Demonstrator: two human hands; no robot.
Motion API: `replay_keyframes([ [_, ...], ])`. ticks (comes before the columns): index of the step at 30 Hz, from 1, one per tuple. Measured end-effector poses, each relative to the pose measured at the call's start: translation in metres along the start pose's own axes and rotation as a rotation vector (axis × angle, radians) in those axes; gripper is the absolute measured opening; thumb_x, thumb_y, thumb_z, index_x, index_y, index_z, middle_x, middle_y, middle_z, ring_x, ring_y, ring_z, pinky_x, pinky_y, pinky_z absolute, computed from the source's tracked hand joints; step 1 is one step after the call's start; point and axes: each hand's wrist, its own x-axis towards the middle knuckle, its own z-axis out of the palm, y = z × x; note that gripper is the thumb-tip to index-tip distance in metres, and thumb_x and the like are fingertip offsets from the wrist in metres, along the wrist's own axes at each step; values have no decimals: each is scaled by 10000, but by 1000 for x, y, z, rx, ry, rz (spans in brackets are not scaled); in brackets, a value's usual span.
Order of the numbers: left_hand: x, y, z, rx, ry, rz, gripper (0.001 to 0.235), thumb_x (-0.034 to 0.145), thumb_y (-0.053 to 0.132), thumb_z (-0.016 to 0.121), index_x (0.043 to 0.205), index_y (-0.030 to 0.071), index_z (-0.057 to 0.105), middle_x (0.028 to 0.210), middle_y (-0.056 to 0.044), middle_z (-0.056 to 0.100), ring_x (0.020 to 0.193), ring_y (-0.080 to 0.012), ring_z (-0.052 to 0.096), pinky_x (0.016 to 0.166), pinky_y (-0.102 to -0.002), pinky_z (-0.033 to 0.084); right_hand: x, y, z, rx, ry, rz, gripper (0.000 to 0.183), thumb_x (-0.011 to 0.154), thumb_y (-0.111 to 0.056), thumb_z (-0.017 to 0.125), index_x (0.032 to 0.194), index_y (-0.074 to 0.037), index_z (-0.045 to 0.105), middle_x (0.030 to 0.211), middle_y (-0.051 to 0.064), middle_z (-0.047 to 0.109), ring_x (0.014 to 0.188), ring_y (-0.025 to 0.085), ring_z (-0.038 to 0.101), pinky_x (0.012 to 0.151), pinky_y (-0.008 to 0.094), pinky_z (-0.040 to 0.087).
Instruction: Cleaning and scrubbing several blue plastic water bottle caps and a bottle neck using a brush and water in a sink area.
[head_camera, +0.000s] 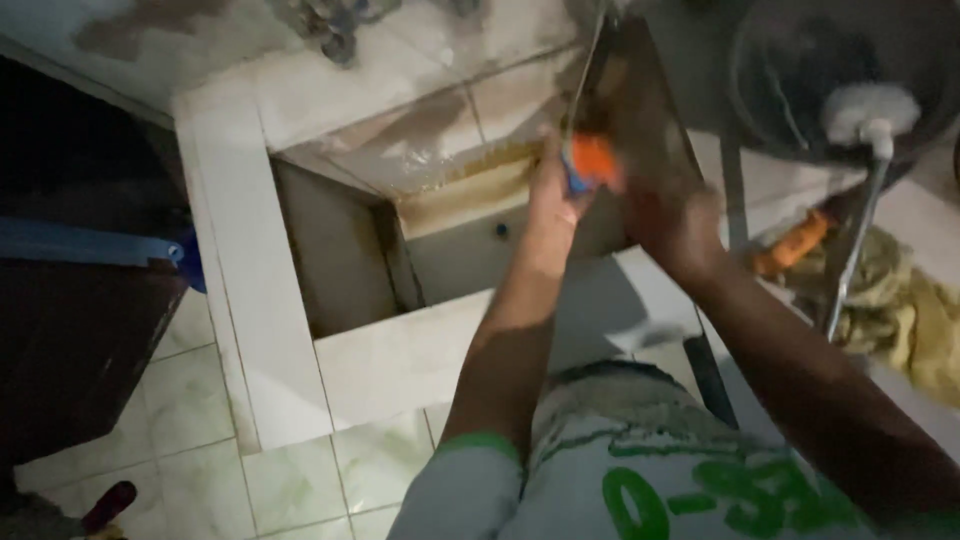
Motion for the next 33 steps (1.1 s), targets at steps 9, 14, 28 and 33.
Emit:
replay_keyframes([
  [9,86,1,-76,-464,-921,-119,779,1175,762,480,1043,-3,550,907,-163,626,844,-351,637,759,-477,550,-40,19,18,160,-64,70,230,970,-119,750,1177,-28,708,949,137,750,781,231,734,654,345,572],
  [14,-74,62,72,-81,186,-142,540,976,632,378,1005,117,540,815,-107,603,723,-337,586,649,-472,472,0,23,37,36,123,-216,280,1027,-87,770,1277,13,692,1041,182,739,809,260,698,635,327,525],
  [28,34,4,-19,-286,-140,-155,470,1100,530,533,1174,70,595,948,-116,690,793,-256,672,621,-359,583,20,1,33,54,190,-123,245,1005,-126,782,1227,-36,730,1025,191,733,853,315,717,733,396,567],
  [33,24,24,-9,-117,-371,30,524,987,565,633,1063,47,629,836,-131,726,767,-341,716,565,-457,595,7,-10,26,-1,178,-175,220,987,-142,814,1168,-39,743,976,205,729,851,356,715,727,418,559],
])
